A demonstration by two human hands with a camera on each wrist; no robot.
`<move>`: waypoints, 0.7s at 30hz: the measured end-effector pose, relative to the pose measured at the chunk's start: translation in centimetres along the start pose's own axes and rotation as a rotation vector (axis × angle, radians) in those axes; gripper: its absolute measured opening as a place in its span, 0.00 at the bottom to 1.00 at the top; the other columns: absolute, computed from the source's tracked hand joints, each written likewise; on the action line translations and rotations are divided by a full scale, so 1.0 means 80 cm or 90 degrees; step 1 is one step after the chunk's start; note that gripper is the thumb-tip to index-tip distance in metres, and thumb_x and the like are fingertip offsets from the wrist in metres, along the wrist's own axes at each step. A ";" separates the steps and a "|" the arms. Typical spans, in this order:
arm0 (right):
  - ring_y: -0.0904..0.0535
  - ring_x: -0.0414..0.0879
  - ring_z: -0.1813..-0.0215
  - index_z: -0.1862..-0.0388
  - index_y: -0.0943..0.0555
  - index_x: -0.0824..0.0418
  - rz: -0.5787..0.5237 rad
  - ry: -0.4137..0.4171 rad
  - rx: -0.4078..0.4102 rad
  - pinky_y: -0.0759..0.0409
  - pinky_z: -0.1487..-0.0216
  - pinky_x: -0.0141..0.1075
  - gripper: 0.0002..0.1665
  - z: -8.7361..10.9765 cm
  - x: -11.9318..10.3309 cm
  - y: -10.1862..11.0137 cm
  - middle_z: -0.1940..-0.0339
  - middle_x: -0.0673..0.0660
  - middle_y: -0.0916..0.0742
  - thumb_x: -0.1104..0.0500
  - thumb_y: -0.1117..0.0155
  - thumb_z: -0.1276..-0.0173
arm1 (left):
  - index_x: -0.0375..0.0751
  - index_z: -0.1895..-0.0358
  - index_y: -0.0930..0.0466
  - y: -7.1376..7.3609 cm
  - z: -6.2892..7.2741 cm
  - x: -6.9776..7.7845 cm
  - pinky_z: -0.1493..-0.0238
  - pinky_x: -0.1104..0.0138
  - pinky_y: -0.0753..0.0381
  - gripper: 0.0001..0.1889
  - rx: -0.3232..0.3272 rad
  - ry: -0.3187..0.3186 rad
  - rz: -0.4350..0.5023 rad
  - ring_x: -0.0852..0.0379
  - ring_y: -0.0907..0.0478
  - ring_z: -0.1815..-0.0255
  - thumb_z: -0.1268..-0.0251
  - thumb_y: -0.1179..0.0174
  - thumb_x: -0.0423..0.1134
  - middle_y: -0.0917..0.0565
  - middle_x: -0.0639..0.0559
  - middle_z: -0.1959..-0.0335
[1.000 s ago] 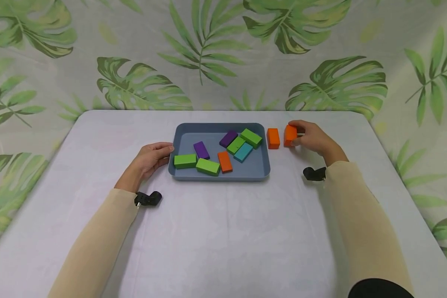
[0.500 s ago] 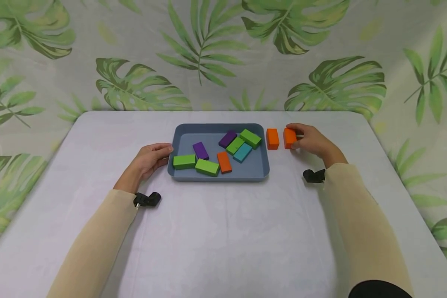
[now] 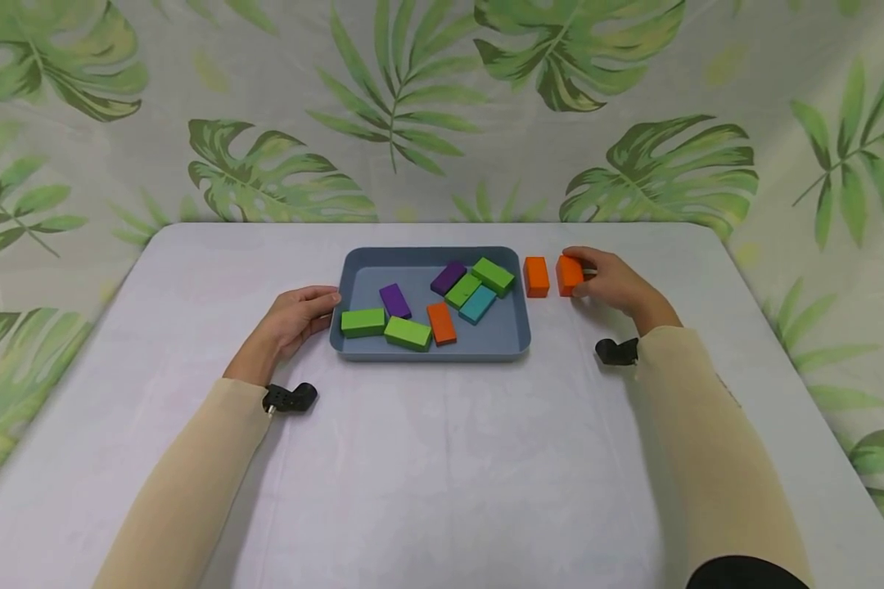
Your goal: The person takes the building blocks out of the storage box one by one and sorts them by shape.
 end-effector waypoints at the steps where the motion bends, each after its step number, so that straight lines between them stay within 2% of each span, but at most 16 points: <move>1: 0.46 0.71 0.23 0.20 0.46 0.60 0.000 -0.001 0.000 0.42 0.24 0.67 0.44 0.000 0.000 0.000 0.21 0.70 0.42 0.70 0.46 0.34 | 0.34 0.32 0.28 0.000 0.000 0.000 0.29 0.64 0.24 0.24 0.001 -0.001 0.002 0.57 0.25 0.37 0.28 0.41 0.38 0.27 0.42 0.32; 8: 0.46 0.68 0.23 0.19 0.49 0.59 -0.009 0.001 -0.003 0.45 0.23 0.68 0.45 -0.003 0.000 0.001 0.21 0.69 0.42 0.67 0.43 0.32 | 0.34 0.33 0.28 0.000 0.002 0.002 0.30 0.65 0.23 0.24 0.001 0.001 0.005 0.60 0.24 0.40 0.28 0.41 0.38 0.26 0.43 0.32; 14: 0.46 0.68 0.22 0.18 0.56 0.60 -0.025 0.016 0.010 0.46 0.24 0.70 0.45 0.005 -0.011 0.013 0.20 0.69 0.44 0.64 0.51 0.30 | 0.34 0.32 0.28 0.000 0.002 0.002 0.31 0.65 0.23 0.24 -0.001 0.002 0.004 0.60 0.23 0.42 0.28 0.41 0.38 0.26 0.43 0.32; 17: 0.45 0.68 0.22 0.18 0.54 0.61 -0.030 0.034 0.037 0.44 0.24 0.69 0.42 0.009 -0.022 0.021 0.20 0.68 0.42 0.63 0.52 0.27 | 0.34 0.32 0.28 0.000 0.001 0.002 0.31 0.65 0.23 0.24 0.000 0.003 0.003 0.60 0.24 0.42 0.28 0.41 0.38 0.26 0.43 0.32; 21: 0.43 0.65 0.23 0.20 0.48 0.61 -0.018 0.052 0.078 0.41 0.25 0.67 0.39 0.014 -0.045 0.027 0.21 0.67 0.39 0.60 0.49 0.26 | 0.34 0.32 0.28 0.001 0.001 0.001 0.30 0.65 0.23 0.24 0.001 0.005 0.004 0.60 0.24 0.41 0.28 0.41 0.38 0.27 0.43 0.32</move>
Point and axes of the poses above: each hand's wrist, its own z-axis away from the middle knuckle, its own y-axis out of the back of the hand, x = y × z, the point moved 3 cm from there along -z, towards the middle knuckle
